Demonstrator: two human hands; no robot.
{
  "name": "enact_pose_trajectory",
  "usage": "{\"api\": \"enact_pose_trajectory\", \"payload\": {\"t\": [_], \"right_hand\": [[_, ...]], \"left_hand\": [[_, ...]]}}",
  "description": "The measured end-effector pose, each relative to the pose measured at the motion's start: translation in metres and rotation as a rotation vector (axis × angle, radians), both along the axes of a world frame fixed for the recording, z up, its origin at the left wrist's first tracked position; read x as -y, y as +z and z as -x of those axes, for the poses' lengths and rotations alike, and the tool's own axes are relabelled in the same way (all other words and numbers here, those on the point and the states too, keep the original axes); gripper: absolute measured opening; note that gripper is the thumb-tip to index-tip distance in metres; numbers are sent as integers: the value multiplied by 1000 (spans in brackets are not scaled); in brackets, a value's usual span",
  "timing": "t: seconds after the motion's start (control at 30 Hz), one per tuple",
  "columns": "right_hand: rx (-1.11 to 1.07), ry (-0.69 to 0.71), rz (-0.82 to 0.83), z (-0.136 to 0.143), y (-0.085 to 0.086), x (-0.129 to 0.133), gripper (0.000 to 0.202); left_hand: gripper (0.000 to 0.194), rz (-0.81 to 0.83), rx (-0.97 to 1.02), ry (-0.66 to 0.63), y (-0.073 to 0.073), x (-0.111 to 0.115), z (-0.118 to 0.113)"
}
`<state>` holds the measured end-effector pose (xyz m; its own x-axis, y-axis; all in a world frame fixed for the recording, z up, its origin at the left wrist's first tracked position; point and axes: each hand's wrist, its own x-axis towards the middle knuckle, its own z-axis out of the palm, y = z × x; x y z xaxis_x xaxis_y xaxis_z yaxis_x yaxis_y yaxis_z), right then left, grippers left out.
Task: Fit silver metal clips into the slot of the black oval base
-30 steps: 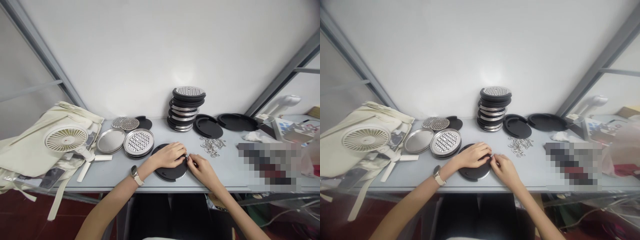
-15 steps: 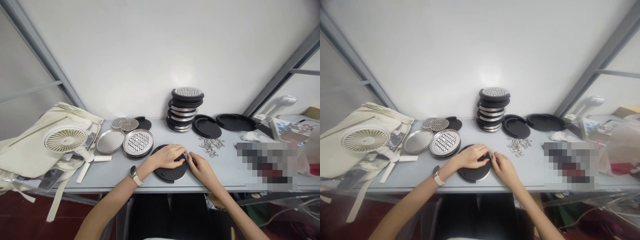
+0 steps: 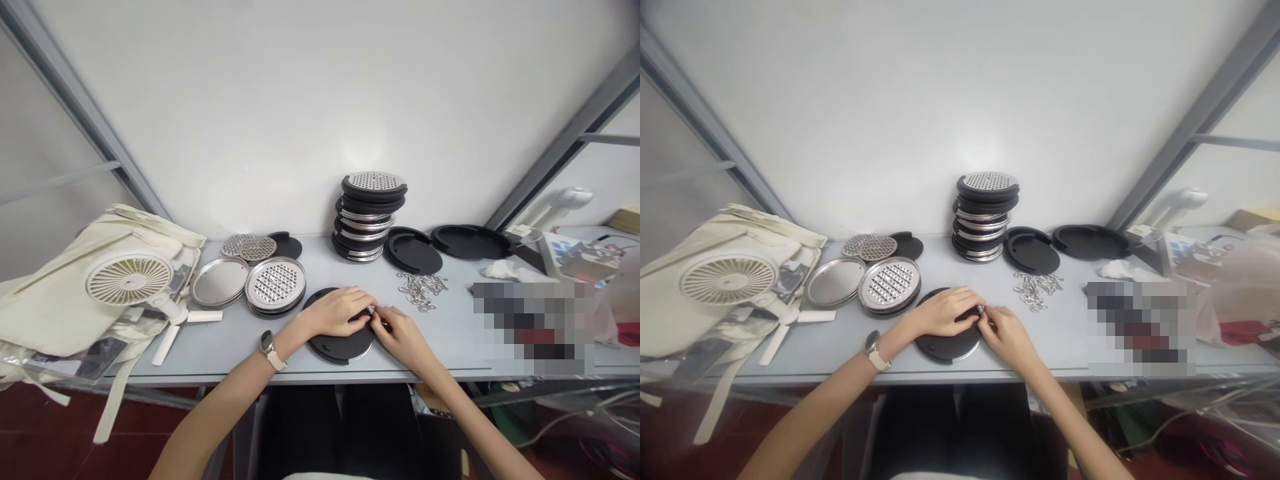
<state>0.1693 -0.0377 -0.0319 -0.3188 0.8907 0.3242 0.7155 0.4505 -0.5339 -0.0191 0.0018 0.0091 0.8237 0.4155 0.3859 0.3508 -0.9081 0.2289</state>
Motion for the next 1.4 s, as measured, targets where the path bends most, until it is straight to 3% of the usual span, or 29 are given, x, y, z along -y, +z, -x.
{"api": "enact_pose_trajectory", "payload": {"t": [1.4], "right_hand": [[5, -55, -112, 1, 1, 5, 29]], "left_hand": [[27, 69, 44, -11, -3, 0, 0]]}}
